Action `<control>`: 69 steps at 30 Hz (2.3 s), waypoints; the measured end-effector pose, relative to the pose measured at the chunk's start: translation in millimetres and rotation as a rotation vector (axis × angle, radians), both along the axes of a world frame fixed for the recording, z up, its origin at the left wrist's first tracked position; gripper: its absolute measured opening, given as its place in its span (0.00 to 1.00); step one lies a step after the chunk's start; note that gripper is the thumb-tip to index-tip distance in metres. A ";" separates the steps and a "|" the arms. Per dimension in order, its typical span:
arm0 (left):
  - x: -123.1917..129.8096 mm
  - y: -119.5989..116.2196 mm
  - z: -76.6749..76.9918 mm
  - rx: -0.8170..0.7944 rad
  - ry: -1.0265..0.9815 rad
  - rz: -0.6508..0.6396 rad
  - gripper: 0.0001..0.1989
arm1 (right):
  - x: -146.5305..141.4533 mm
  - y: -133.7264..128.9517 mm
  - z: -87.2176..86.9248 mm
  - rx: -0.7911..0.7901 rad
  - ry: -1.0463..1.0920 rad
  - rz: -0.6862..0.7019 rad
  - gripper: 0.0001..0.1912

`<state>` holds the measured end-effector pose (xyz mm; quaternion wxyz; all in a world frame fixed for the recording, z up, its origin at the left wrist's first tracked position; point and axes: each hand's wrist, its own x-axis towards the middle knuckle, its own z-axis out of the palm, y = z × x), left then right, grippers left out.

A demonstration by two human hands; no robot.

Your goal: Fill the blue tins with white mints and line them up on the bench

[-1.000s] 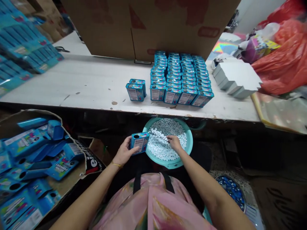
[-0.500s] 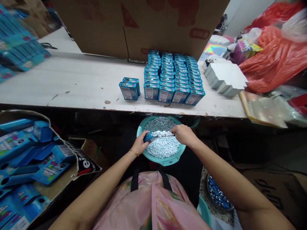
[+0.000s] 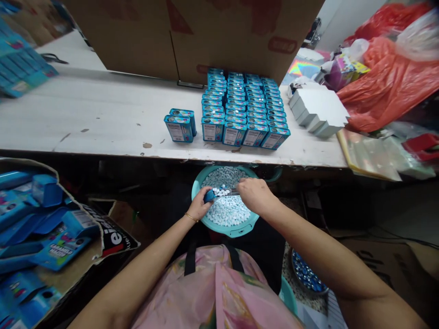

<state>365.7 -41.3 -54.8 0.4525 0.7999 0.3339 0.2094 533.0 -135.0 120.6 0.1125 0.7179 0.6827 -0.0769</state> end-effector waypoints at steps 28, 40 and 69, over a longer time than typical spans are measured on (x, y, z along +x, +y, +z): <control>-56.0 17.8 14.4 -0.133 -0.243 0.353 0.25 | -6.9 22.2 -231.2 0.186 0.906 -0.649 0.15; -15.3 3.0 -5.1 -0.336 -0.428 0.243 0.25 | 78.4 -33.3 -107.3 0.243 0.876 -0.484 0.15; -25.7 5.5 14.3 0.067 -0.085 0.215 0.19 | 51.3 -20.9 -86.5 -0.137 0.038 -0.355 0.17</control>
